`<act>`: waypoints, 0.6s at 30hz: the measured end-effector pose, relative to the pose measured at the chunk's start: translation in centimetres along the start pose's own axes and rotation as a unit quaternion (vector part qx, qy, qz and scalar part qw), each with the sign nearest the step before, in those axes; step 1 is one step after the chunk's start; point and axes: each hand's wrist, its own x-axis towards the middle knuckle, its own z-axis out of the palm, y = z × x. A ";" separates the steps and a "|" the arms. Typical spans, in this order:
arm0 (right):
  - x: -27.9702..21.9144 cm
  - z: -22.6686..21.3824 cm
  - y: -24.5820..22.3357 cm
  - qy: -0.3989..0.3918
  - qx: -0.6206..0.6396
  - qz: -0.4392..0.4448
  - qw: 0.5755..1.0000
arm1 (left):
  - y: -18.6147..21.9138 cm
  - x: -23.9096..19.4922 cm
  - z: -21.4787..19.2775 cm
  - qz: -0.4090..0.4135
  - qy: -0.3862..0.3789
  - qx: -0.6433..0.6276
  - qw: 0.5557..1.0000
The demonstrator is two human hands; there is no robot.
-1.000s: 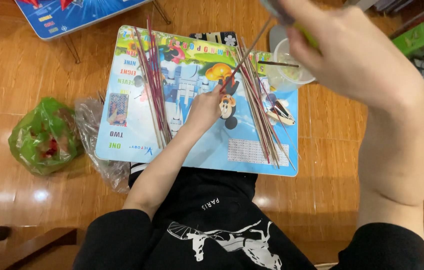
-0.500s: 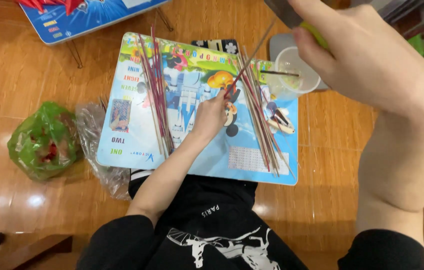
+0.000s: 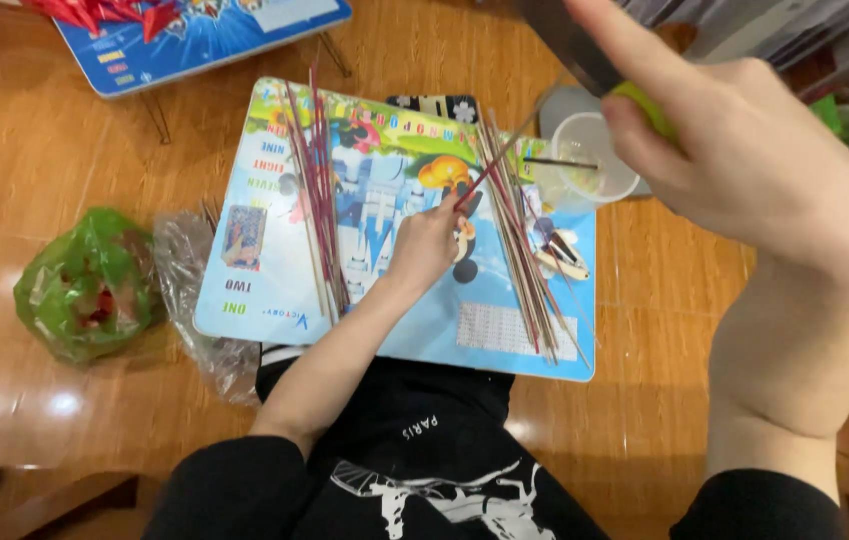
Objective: Scraping and cleaning thin wooden sticks using a knife.
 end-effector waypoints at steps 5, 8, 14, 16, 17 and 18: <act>-0.6 -0.1 -0.2 0.017 0.004 -0.012 1.000 | 0.8 1.0 -0.9 0.004 -0.015 -0.004 1.000; 0.4 1.8 1.4 -0.006 -0.011 0.011 1.000 | -1.1 -0.2 0.3 0.015 -0.022 0.039 0.999; -0.4 2.6 1.5 0.003 0.044 0.021 0.999 | 0.9 -0.5 -1.1 -0.065 -0.040 -0.008 0.997; -0.6 2.9 1.8 0.022 0.060 0.000 0.998 | 1.0 -0.8 -1.4 -0.034 -0.036 -0.037 0.998; -0.8 3.1 1.9 0.036 0.074 -0.026 0.996 | 1.1 -1.0 -1.6 -0.008 -0.026 -0.069 0.997; -0.6 3.0 1.8 0.041 0.077 -0.023 0.996 | 0.9 -0.8 -1.6 -0.006 -0.031 -0.065 0.997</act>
